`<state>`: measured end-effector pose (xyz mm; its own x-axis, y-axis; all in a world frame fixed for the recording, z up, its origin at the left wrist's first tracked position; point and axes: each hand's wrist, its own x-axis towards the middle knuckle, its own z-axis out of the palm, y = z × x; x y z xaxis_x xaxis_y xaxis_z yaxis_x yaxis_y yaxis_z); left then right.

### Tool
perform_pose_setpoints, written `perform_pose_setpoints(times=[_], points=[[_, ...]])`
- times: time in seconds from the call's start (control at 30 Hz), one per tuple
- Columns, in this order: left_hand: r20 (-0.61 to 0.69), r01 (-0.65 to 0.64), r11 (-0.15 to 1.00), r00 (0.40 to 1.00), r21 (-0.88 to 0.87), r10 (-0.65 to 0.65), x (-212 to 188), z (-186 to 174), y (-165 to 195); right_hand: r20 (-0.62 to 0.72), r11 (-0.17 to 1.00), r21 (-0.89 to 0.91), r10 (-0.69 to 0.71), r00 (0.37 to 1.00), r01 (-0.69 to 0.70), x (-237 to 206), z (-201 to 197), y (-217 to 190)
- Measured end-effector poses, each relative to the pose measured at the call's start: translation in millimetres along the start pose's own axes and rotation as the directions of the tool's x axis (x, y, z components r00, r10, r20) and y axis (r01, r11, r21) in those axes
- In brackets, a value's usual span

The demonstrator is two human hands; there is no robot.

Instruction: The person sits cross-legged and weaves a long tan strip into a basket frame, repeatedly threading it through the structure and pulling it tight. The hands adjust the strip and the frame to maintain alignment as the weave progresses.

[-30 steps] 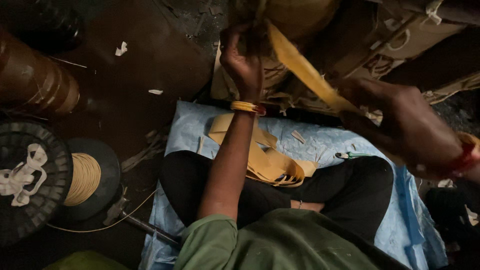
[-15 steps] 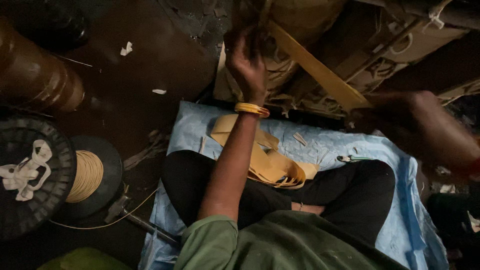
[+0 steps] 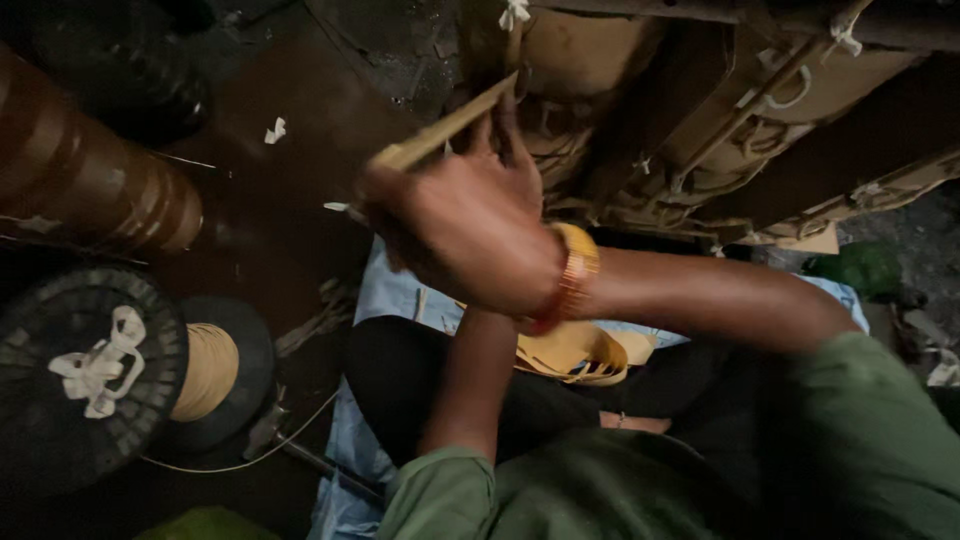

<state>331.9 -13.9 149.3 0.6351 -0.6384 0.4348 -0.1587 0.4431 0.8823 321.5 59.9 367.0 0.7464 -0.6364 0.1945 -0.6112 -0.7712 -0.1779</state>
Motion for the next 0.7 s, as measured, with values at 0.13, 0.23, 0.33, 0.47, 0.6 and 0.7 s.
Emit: perform_pose_setpoints(times=[0.13,0.23,0.33,0.47,0.6,0.7], points=[[0.004,-0.004,0.987,1.0,-0.158,0.004,38,7,-11,-0.233,0.9,0.273,-0.28,0.931,0.339,24,6,-18],[-0.065,-0.031,0.97,0.998,-0.24,0.016,77,32,-17,-0.032,0.881,0.25,-0.406,0.913,0.401,5,-11,-29],[-0.063,-0.015,0.962,0.998,-0.273,-0.002,79,32,-15,-0.325,0.82,0.422,-0.261,0.909,0.387,-32,-29,-2],[0.024,-0.002,0.957,1.0,-0.29,0.009,79,10,-16,-0.633,0.98,0.184,0.063,0.772,0.072,-20,-17,78],[0.127,-0.033,0.968,0.99,-0.247,0.067,101,4,-29,-0.632,0.983,0.171,0.163,0.757,-0.069,15,13,115],[-0.016,0.031,0.946,0.999,-0.321,-0.038,113,10,-34,-0.699,0.989,0.103,0.146,0.7,-0.103,29,28,113]])
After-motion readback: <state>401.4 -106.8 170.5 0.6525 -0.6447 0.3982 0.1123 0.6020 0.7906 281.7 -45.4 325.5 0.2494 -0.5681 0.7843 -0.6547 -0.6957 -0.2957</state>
